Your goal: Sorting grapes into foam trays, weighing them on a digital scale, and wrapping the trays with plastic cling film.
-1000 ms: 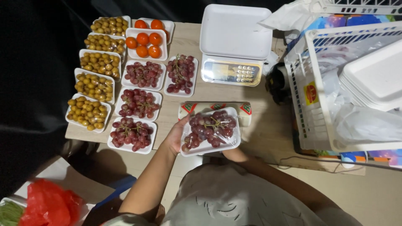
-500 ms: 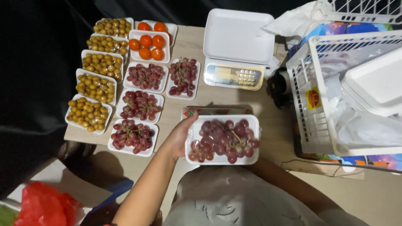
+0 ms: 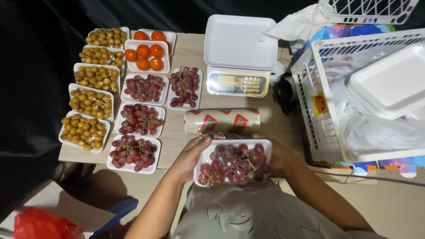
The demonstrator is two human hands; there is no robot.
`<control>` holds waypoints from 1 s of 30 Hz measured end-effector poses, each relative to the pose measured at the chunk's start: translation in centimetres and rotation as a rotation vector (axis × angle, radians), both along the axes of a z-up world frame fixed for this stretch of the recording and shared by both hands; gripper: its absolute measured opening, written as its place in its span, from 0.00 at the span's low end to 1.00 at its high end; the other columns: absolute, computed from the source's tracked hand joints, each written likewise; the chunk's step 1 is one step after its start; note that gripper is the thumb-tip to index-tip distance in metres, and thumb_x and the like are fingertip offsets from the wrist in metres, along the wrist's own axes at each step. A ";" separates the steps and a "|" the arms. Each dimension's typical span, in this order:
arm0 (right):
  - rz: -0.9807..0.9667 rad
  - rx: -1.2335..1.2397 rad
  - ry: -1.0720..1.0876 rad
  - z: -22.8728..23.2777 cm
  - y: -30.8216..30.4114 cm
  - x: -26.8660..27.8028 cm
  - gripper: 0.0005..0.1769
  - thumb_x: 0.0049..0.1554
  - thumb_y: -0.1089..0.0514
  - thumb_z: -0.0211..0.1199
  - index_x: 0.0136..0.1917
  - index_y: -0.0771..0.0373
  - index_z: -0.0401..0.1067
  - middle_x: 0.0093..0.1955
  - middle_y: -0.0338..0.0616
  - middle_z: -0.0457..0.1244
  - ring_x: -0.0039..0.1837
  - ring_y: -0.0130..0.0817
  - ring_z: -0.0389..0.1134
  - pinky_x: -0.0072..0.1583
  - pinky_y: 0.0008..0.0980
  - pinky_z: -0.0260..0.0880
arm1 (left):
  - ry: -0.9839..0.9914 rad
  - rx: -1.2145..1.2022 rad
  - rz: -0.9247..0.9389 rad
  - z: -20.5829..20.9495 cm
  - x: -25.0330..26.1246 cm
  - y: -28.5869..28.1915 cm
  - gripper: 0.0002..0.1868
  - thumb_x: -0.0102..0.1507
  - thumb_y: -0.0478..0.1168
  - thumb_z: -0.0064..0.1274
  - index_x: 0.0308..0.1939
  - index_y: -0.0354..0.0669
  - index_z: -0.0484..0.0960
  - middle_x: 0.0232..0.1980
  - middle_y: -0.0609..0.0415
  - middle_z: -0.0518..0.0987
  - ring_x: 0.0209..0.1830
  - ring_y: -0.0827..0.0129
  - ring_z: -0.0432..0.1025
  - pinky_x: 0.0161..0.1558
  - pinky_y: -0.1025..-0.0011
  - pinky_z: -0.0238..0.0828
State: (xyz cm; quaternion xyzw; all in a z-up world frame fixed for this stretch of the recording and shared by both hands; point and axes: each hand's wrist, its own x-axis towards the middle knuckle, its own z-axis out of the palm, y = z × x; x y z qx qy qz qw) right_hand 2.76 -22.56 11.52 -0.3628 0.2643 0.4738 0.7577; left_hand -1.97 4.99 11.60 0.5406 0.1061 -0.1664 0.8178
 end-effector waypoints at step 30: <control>-0.143 -0.405 -0.622 2.2 1.6 1.0 0.18 0.55 0.59 0.68 0.56 0.71 0.78 0.35 0.50 0.68 0.34 0.35 0.73 0.37 0.33 0.77 | 0.335 -0.735 0.176 -11.4 -6.5 -1.4 0.44 0.59 0.76 0.39 0.73 0.60 0.68 0.68 0.42 0.74 0.67 0.48 0.68 0.70 0.46 0.60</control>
